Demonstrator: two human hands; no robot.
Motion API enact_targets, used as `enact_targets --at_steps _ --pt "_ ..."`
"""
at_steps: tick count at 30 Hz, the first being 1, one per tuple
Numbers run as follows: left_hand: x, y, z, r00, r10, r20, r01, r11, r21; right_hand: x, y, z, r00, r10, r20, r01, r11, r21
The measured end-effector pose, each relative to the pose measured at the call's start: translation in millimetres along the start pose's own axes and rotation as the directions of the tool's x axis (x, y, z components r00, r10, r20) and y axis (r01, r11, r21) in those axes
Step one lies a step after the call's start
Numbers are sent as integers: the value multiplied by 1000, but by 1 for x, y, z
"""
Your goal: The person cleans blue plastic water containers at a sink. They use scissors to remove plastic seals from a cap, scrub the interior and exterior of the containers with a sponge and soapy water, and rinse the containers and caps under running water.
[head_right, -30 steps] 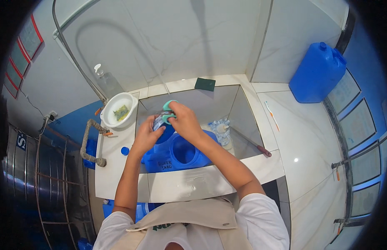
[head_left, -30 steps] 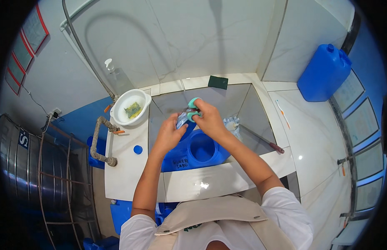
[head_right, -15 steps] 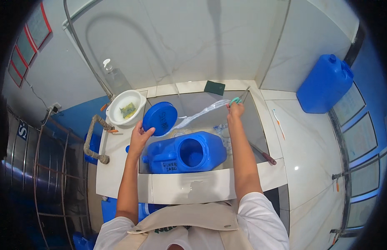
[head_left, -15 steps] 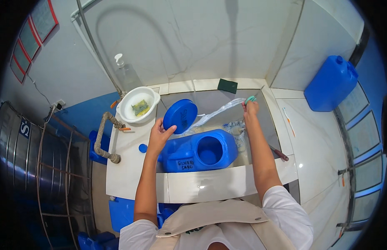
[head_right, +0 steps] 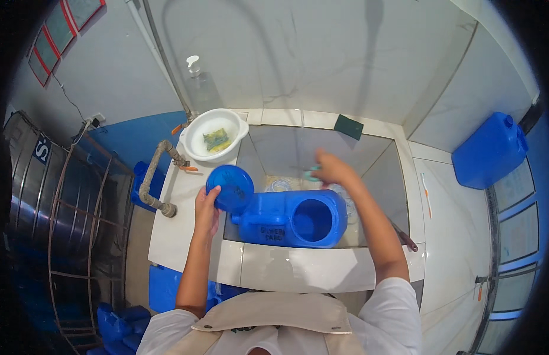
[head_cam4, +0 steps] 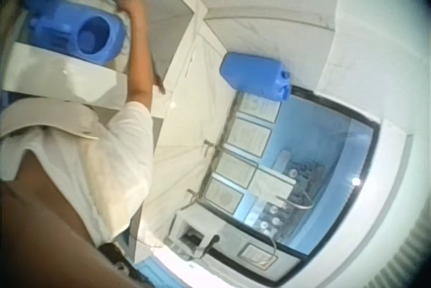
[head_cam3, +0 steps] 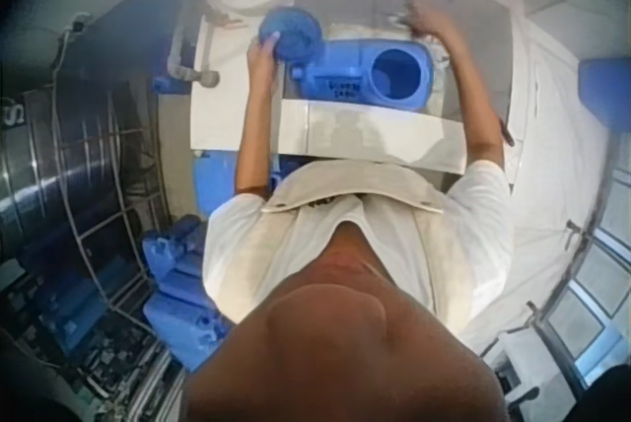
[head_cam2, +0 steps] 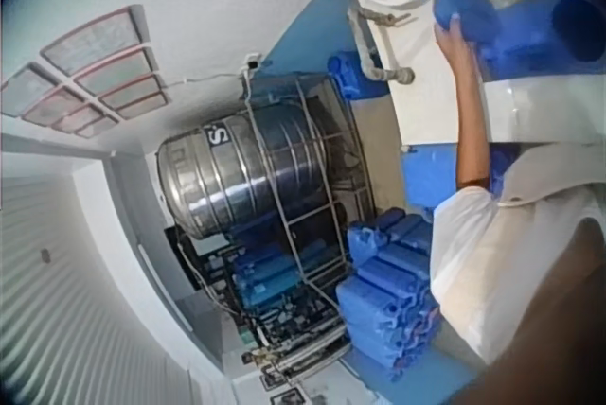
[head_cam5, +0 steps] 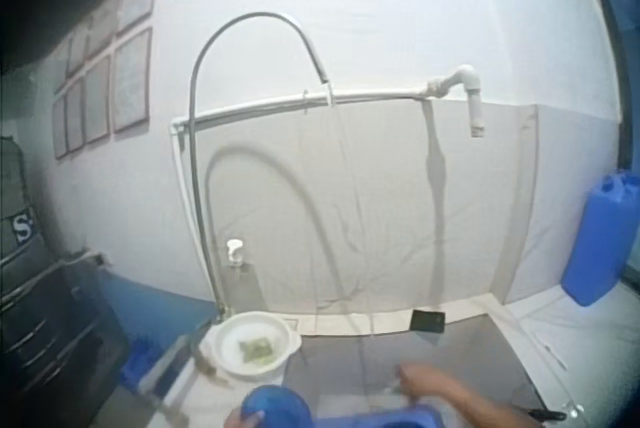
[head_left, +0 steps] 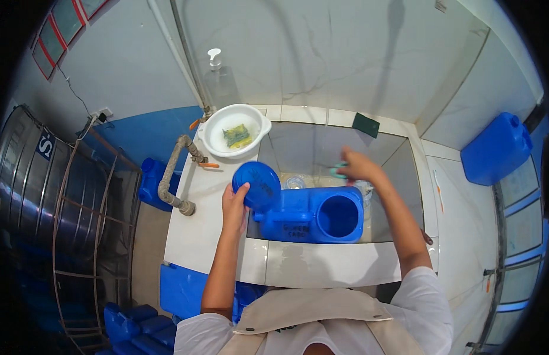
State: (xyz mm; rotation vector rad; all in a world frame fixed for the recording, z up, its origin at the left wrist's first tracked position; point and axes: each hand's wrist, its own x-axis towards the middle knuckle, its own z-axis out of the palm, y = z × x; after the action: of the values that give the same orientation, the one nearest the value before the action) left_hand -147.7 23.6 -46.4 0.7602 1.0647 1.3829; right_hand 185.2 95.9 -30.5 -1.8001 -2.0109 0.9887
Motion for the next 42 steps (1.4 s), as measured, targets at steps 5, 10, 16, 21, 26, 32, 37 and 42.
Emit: enact_targets --at_steps 5,10,16,21,26,32,37,42 --pt "-23 7 -23 979 -206 -14 202 971 -129 85 -89 105 820 -572 -13 548 792 -269" --pt "-34 12 -65 959 -281 -27 263 924 -279 129 -183 161 788 -583 197 613 717 -331" --pt "-13 -3 -70 869 -466 169 486 731 -480 221 -198 129 964 -177 -196 137 969 -204" --pt "21 -9 -37 853 -369 368 517 694 -501 226 -198 134 996 -73 58 66 992 109" --pt "57 -2 -11 890 -295 347 452 672 -587 153 -186 72 986 -167 3 160 954 253" --pt "76 -31 44 867 -306 393 494 636 -593 48 -132 116 812 -548 -203 519 836 -180" --pt "73 -33 82 849 -292 440 502 705 -501 77 -80 75 775 -465 -428 393 885 -250" --pt "91 -47 68 867 -349 357 491 723 -486 55 -104 115 693 -595 -408 572 798 -193"
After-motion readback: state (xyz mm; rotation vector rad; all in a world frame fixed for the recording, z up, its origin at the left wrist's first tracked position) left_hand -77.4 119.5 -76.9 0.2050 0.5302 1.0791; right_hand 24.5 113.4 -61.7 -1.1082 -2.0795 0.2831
